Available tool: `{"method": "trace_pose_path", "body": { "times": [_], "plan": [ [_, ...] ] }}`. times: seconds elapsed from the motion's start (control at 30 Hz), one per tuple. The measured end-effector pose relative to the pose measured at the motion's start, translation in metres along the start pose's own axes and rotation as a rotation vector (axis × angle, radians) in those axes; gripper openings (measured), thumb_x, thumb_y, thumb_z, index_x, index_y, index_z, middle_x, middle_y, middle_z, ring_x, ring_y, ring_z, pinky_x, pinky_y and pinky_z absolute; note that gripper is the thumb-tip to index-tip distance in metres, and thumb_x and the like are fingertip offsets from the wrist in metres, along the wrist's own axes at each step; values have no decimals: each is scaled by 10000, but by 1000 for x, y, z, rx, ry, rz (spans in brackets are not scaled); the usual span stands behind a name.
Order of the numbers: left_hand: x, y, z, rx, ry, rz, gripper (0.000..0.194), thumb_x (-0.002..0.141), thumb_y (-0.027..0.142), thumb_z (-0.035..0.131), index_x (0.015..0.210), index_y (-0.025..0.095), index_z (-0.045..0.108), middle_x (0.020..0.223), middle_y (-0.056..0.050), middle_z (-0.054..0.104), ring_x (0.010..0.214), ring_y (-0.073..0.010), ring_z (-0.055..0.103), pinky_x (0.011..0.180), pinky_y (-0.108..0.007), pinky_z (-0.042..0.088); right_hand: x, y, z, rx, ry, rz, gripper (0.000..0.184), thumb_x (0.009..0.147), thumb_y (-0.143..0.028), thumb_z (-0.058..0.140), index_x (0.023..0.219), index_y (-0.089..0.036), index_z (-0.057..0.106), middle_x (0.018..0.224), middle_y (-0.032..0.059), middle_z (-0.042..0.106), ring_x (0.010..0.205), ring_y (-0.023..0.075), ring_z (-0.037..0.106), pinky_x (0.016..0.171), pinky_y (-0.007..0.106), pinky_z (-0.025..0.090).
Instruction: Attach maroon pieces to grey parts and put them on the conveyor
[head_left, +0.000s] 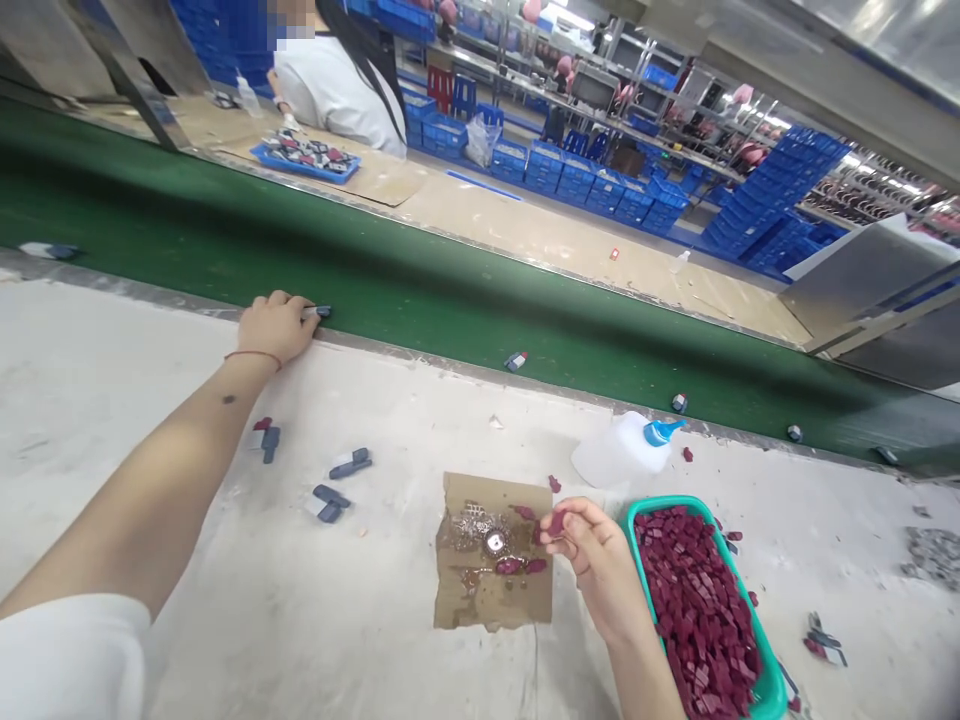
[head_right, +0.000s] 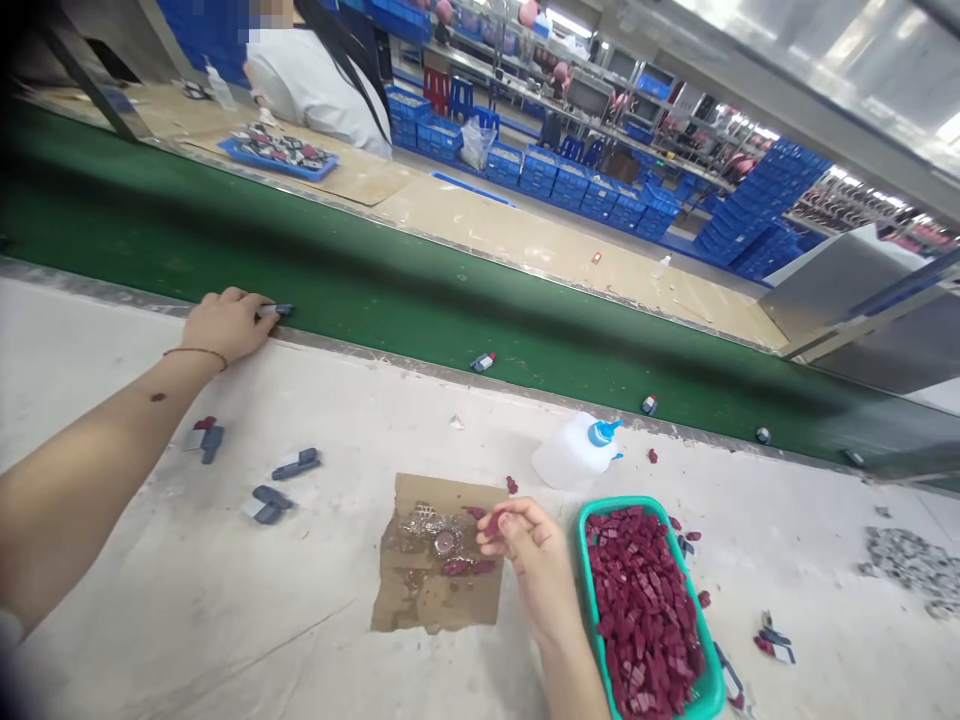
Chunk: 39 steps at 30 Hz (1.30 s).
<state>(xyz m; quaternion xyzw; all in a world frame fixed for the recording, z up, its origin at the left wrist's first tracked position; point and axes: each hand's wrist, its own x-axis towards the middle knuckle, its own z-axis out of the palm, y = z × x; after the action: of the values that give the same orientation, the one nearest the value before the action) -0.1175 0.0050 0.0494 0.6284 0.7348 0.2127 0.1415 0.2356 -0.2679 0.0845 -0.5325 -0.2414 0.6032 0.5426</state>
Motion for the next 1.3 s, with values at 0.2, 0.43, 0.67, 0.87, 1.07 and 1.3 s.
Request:
{"method": "trace_pose_path", "body": {
  "times": [0.2,0.43,0.67,0.87,1.07,1.3],
  "plan": [
    [-14,28,-1,-239,76,-100,253,933,139,329,821,107,554,925,-132,639,1025,-272,522,926,-345,364,19,18,0,-105,39,59,479,527,-520,886,822,-174,736,698,44,720,636,159,666,605,263,548],
    [-99,58,8,-675,-325,-83,291,886,355,470,747,134,599,747,-82,692,619,-153,582,621,-256,470,33,29,1,-377,25,-53,485,554,-608,824,596,-191,581,513,-20,598,447,101,488,425,212,392],
    [-216,77,35,-1127,-806,-37,349,726,447,748,899,160,649,897,-98,745,819,-227,690,709,-315,537,26,45,9,-824,-167,-276,286,874,-437,612,705,-207,603,574,0,623,475,137,524,458,245,410],
    [-254,86,59,-1242,-728,-80,333,761,400,738,981,157,682,965,-90,740,898,-231,679,852,-358,539,31,50,9,-1130,-269,-588,331,959,-370,505,657,-238,540,563,-11,562,526,156,530,526,263,393],
    [-253,81,62,-1338,-772,-137,358,738,386,768,981,154,645,938,-88,733,924,-224,675,862,-349,529,32,48,8,-1250,-337,-661,323,996,-312,441,690,-235,507,568,-11,551,523,157,514,538,268,377],
    [-248,81,55,-1426,-789,-283,550,681,344,822,1135,215,541,991,-42,681,766,-174,690,681,-281,518,32,47,10,-1220,-317,-617,341,994,-351,439,683,-239,522,578,-2,553,515,153,512,529,264,381]
  ]
}}
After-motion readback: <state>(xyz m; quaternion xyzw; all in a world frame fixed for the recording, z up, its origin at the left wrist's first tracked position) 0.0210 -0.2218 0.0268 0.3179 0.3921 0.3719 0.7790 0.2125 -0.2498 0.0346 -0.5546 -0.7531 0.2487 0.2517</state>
